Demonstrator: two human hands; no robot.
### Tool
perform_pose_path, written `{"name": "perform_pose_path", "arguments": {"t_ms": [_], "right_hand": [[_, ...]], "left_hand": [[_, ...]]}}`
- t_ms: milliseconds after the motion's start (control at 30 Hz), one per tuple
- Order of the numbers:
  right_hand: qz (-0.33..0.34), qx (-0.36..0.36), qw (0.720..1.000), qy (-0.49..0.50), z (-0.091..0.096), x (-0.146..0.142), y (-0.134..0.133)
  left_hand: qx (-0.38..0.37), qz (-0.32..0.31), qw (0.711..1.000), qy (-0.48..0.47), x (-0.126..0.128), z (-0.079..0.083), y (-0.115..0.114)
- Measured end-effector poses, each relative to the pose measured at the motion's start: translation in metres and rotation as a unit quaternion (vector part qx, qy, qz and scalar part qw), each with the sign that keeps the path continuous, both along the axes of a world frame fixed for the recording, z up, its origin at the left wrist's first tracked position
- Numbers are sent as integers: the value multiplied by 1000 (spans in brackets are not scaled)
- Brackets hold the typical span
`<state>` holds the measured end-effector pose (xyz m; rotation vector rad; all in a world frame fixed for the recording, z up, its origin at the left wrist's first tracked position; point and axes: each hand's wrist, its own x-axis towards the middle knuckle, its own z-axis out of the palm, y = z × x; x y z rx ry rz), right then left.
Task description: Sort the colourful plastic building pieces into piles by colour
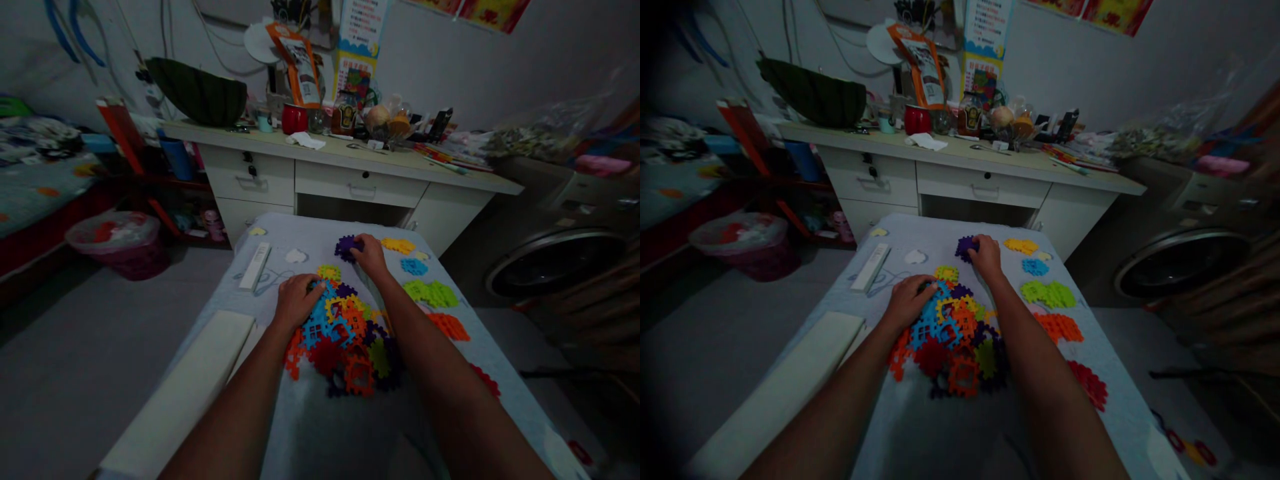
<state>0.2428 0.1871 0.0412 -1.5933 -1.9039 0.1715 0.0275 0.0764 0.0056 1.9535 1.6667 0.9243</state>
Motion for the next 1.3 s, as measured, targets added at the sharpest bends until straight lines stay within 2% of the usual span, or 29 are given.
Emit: {"name": "perform_pose_path", "arguments": {"t_ms": [100, 233, 400, 533, 600, 667, 833, 967, 1100, 1200, 1300], "right_hand": [[-37, -24, 999, -24, -2, -13, 14], [-74, -52, 994, -55, -6, -21, 20], [-67, -35, 993, -86, -9, -24, 16], [-69, -27, 994, -81, -1, -19, 4], [-54, -31, 996, -66, 6, -11, -8], [-8, -49, 997, -51, 12, 0, -23], [127, -172, 976, -43, 13, 26, -67], [120, -184, 975, -43, 1, 26, -86], [126, -196, 972, -19, -7, 17, -90], [134, -231, 963, 38, -7, 15, -89], [125, -277, 942, 140, -6, 16, -89]], "left_hand": [[-3, 2, 1000, 2, 0, 2, -1], [-7, -1, 1000, -4, 1, 4, -1], [-4, -1, 1000, -3, 0, 4, -1], [-3, -3, 1000, -2, 0, 3, -1], [-1, -2, 1000, -6, 0, 2, -1], [0, -3, 1000, -8, 0, 1, -1], [-3, 1, 1000, -3, 0, 2, 0], [-4, 4, 1000, 3, 0, 1, 0], [4, -2, 1000, 8, 0, 1, 0], [-1, 1, 1000, 9, 0, 2, -1], [-9, 5, 1000, 10, 1, 4, -1]]}}
